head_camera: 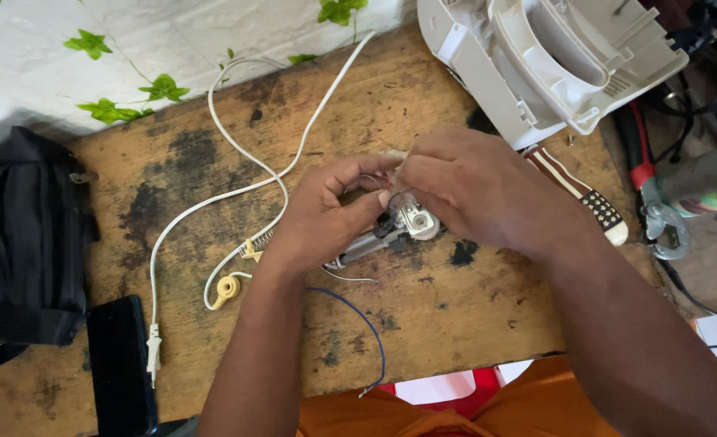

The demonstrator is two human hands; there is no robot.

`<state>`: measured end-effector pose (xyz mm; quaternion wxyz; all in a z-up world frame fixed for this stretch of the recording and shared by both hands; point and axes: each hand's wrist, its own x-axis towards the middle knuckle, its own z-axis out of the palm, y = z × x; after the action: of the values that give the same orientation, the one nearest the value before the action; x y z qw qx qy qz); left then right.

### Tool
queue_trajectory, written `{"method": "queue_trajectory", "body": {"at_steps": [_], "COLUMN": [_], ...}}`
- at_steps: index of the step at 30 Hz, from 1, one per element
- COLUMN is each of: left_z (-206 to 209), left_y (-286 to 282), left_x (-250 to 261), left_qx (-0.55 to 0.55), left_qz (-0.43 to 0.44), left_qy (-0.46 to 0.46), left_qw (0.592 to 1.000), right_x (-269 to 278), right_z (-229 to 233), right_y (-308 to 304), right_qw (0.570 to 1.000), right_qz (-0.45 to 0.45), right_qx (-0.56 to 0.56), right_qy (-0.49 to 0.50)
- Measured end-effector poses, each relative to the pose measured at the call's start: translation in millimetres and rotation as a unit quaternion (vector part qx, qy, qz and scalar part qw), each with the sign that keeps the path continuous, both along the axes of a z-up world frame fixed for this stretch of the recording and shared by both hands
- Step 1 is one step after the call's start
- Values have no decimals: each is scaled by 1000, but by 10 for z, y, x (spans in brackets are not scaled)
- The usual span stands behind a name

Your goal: The person works on a small motor assembly on a wooden workbench, manipulating wires and components with both hands. They repeatedly adjust connections and reposition parts of the motor and attached plastic housing throughout the clip.

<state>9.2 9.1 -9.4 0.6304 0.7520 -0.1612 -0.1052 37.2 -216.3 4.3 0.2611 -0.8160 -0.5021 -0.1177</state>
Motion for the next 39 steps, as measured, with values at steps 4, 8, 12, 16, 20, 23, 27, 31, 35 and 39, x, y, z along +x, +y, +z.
{"method": "queue_trajectory", "body": {"at_steps": [4,8,12,16,20,23,27,31,35,39], "left_z": [-9,83,94,-7,-12,-25,-46,-120,-145,-179], "left_y": [11,-7,-12,-5,1,-7,4,19,31,26], "left_x": [-19,-46,-48,-3,-10,-2,7,9,25,30], "left_qx": [1,29,34,38,-8,-1,24,30,26,37], "left_qz": [2,5,4,38,27,26,33,48,43,55], "left_qy": [36,24,21,74,78,65,49,44,46,19], "left_qw": [999,999,999,996,997,998,998,997,998,998], "right_x": [-23,-47,-22,-15,-45,-50,-36,4,36,83], "right_z": [11,36,47,25,34,12,9,-16,41,-21], "right_y": [45,62,53,61,97,88,55,-10,-38,-37], "right_qw": [999,999,999,1000,999,999,1000,995,992,994], "right_qz": [-6,-27,-3,-4,4,4,-23,-66,-50,-22], "right_qx": [16,-16,23,20,33,21,-19,-37,9,24], "right_qy": [-28,12,45,22,-7,-48,7,64,112,106]}}
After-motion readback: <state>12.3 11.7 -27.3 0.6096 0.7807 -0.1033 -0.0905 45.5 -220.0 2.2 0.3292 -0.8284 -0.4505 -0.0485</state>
